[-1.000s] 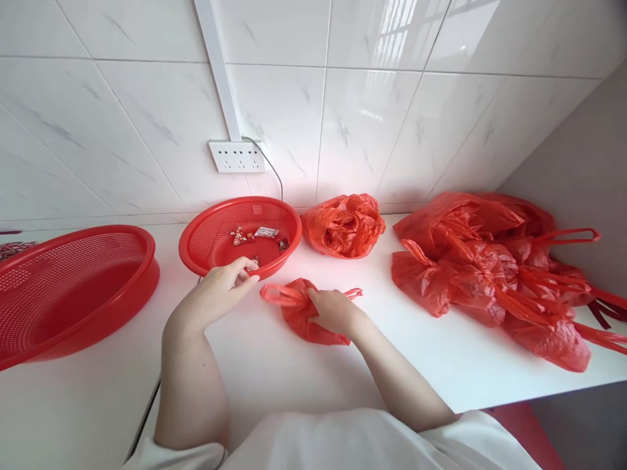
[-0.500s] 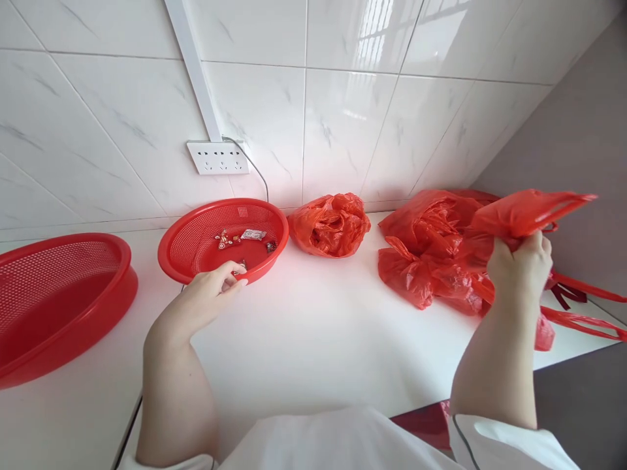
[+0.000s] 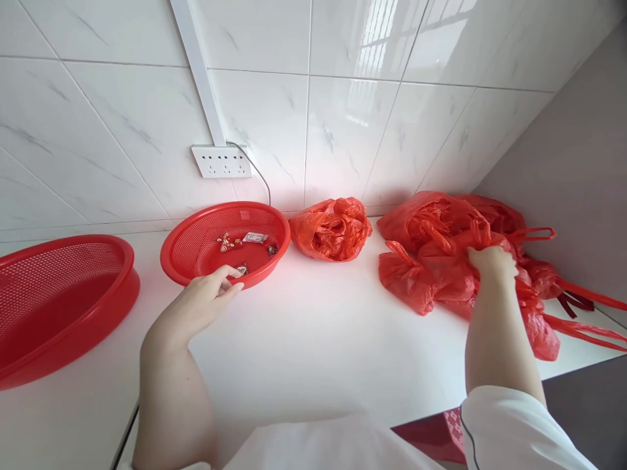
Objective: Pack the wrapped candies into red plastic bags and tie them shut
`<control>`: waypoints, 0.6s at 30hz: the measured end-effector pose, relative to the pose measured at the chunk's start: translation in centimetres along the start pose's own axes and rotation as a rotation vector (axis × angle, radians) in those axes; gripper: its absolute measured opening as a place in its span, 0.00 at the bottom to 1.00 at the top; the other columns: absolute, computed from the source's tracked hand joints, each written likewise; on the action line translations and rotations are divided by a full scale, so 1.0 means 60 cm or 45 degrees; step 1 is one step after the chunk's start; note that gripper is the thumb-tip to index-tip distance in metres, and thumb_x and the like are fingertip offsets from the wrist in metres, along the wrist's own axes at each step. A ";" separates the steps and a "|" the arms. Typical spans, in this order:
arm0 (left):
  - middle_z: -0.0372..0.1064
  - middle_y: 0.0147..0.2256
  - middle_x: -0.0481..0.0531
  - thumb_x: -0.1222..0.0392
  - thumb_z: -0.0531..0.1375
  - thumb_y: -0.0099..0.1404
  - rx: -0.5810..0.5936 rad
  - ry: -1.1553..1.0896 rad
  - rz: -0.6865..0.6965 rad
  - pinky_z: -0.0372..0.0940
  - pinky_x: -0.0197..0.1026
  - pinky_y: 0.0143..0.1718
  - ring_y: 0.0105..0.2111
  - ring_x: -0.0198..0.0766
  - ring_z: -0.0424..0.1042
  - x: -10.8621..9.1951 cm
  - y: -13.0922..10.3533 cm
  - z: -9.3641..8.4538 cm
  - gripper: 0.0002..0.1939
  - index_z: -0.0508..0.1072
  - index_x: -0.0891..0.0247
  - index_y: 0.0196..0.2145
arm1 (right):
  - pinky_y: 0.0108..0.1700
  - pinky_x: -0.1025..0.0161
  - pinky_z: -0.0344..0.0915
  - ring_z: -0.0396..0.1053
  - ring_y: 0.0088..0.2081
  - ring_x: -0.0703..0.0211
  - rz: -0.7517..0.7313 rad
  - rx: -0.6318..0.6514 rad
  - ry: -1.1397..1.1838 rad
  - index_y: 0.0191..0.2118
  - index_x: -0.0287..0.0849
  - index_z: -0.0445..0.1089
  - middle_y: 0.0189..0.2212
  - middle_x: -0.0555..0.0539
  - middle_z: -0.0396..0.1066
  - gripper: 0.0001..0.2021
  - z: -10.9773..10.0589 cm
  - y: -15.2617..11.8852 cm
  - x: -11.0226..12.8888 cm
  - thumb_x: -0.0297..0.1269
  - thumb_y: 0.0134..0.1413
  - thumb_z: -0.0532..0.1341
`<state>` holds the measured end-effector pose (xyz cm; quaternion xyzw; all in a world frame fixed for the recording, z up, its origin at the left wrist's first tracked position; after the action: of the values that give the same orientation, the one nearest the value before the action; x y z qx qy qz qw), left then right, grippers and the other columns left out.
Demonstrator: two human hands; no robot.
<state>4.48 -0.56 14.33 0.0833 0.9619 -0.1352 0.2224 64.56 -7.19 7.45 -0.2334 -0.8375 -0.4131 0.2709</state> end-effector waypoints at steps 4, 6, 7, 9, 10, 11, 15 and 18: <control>0.72 0.46 0.51 0.38 0.50 0.64 0.015 0.031 -0.012 0.66 0.44 0.38 0.43 0.46 0.73 -0.003 0.007 0.008 0.23 0.68 0.48 0.51 | 0.56 0.32 0.57 0.65 0.54 0.37 -0.129 -0.032 -0.076 0.41 0.45 0.70 0.44 0.36 0.71 0.14 0.048 -0.007 0.092 0.45 0.55 0.55; 0.72 0.47 0.50 0.38 0.50 0.64 0.021 0.020 0.013 0.66 0.43 0.38 0.44 0.46 0.73 -0.005 0.007 0.012 0.23 0.68 0.48 0.51 | 0.55 0.43 0.64 0.71 0.48 0.47 -0.286 0.135 0.005 0.42 0.46 0.73 0.42 0.41 0.74 0.12 0.101 -0.037 0.164 0.40 0.58 0.53; 0.72 0.47 0.50 0.38 0.50 0.64 0.024 0.017 0.023 0.66 0.43 0.38 0.44 0.46 0.73 -0.004 0.006 0.013 0.23 0.67 0.48 0.51 | 0.52 0.50 0.67 0.73 0.45 0.52 -0.339 0.198 0.042 0.43 0.48 0.73 0.42 0.45 0.75 0.12 0.131 -0.058 0.201 0.39 0.59 0.54; 0.72 0.46 0.50 0.39 0.50 0.65 0.027 0.011 0.035 0.66 0.43 0.38 0.44 0.46 0.72 -0.004 0.003 0.014 0.22 0.67 0.47 0.52 | 0.47 0.56 0.70 0.73 0.43 0.55 -0.487 0.419 0.168 0.45 0.47 0.73 0.45 0.46 0.75 0.12 0.194 -0.102 0.272 0.38 0.59 0.55; 0.72 0.46 0.50 0.40 0.49 0.65 0.026 0.005 0.041 0.66 0.43 0.38 0.44 0.46 0.72 -0.003 0.002 0.014 0.21 0.67 0.48 0.51 | 0.47 0.56 0.70 0.72 0.46 0.54 -0.574 0.545 0.208 0.47 0.47 0.72 0.51 0.45 0.72 0.13 0.223 -0.124 0.302 0.37 0.59 0.55; 0.72 0.45 0.51 0.40 0.49 0.65 0.025 -0.002 0.049 0.66 0.43 0.38 0.44 0.46 0.72 -0.003 0.000 0.014 0.21 0.67 0.48 0.51 | 0.46 0.56 0.70 0.71 0.48 0.52 -0.601 0.623 0.192 0.51 0.47 0.70 0.56 0.44 0.67 0.16 0.249 -0.140 0.326 0.36 0.57 0.56; 0.72 0.45 0.53 0.42 0.49 0.66 0.025 -0.037 0.092 0.66 0.44 0.40 0.44 0.47 0.72 -0.005 -0.005 0.013 0.21 0.67 0.51 0.51 | 0.37 0.56 0.68 0.71 0.43 0.46 -0.310 0.776 0.002 0.53 0.42 0.68 0.50 0.38 0.70 0.22 0.301 -0.160 0.373 0.33 0.50 0.60; 0.73 0.44 0.53 0.43 0.49 0.66 0.047 -0.057 0.129 0.66 0.45 0.41 0.45 0.47 0.72 -0.010 -0.006 0.012 0.20 0.68 0.51 0.51 | 0.35 0.61 0.66 0.71 0.35 0.53 -0.360 0.914 0.108 0.39 0.42 0.74 0.34 0.45 0.75 0.11 0.294 -0.153 0.393 0.39 0.56 0.57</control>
<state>5.23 -1.16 14.07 0.1328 0.9487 -0.1433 0.2487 36.78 6.14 8.49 0.0111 -0.9408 -0.1364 0.3101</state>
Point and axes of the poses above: each hand's wrist, its own y-axis towards the middle knuckle, its own z-axis out of the palm, x = y × z, the point moved 2 cm from there along y, towards the middle knuckle
